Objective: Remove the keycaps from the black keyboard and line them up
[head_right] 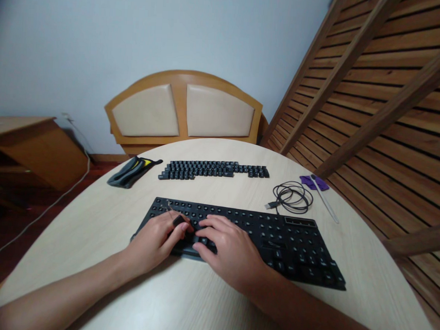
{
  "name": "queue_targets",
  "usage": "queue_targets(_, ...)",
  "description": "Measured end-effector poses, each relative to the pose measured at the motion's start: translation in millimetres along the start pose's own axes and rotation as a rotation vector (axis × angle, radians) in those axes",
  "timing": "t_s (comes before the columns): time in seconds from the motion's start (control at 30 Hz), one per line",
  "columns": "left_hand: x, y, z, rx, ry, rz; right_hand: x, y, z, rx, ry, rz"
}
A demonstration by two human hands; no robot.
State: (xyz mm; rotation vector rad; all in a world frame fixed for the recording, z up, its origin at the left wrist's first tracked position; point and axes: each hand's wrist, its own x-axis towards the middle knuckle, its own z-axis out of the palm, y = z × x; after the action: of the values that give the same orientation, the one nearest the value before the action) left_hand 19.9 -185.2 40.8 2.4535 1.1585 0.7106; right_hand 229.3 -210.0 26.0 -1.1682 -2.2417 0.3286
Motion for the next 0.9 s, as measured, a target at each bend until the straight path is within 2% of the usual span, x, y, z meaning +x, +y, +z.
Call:
queue_targets(0.17,1.1,-0.4,-0.9,-0.177,-0.006,-0.062,-0.5,-1.6,1.6,-0.009,0.018,0.016)
queue_targets(0.33,1.5,-1.2,0.5,-0.262,-0.024,-0.088,-0.3,-0.3,4.6,-0.005,0.035,-0.014)
queue_targets(0.6,3.7,-1.3,1.3,-0.330,-0.035,-0.187,-1.2,-1.1,7.7,0.006,0.073,-0.117)
queue_targets(0.9,3.3,-1.9,2.8,-0.352,-0.037,-0.220,-1.0,1.8,9.3,-0.044,0.050,-0.124)
